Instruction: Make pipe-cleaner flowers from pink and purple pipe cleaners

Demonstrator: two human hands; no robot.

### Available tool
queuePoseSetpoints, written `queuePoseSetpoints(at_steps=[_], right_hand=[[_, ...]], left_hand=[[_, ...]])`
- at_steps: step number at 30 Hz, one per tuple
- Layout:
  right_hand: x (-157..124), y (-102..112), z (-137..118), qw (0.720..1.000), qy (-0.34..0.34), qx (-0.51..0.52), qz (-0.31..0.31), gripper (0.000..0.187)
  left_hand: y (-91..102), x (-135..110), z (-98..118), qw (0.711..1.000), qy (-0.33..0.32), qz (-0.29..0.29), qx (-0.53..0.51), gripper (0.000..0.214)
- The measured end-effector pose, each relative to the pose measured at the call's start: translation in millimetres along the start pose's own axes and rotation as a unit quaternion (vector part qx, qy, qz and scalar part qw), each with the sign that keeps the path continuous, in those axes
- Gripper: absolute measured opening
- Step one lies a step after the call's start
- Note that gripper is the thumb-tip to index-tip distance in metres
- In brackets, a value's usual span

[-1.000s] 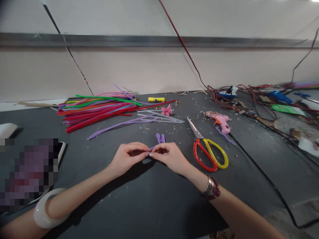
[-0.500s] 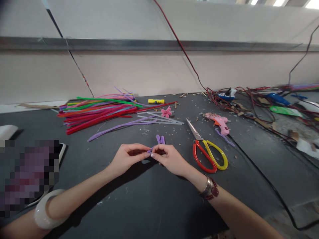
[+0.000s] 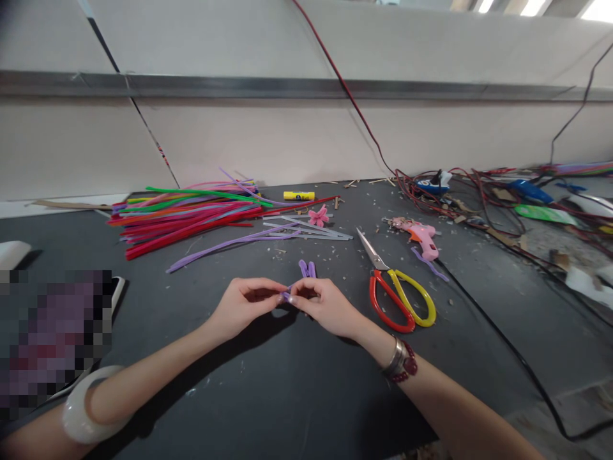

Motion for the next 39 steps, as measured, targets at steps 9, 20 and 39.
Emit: queuePoseSetpoints(at_steps=[9,20,39], right_hand=[[-0.2,1.6,3.5,1.000,-0.005,0.003,-0.002,0.021],[1.8,2.7,4.1,0.999,-0.004,-0.010,0.036,0.024],[2.9,17.9,1.6,0.992,0.006,-0.014,0.127,0.022]], left_hand=[[-1.9,1.0,-1.7,0.999,0.005,-0.038,-0.005,0.022],[-0.5,0.9,-2.3,0.999,-0.015,-0.038,0.016,0.018],[-1.1,1.8,-11.5,0.992,0.084,-0.002,-0.097,0.015]])
Point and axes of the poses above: each hand's wrist, its own x-axis towards the middle knuckle, its own y-axis out of the back of the hand, z = x × y, the point moved 5 cm from there along x, towards the middle knuckle, and after that the axes turned 5 degrees about -y, right-handed, at the moved point
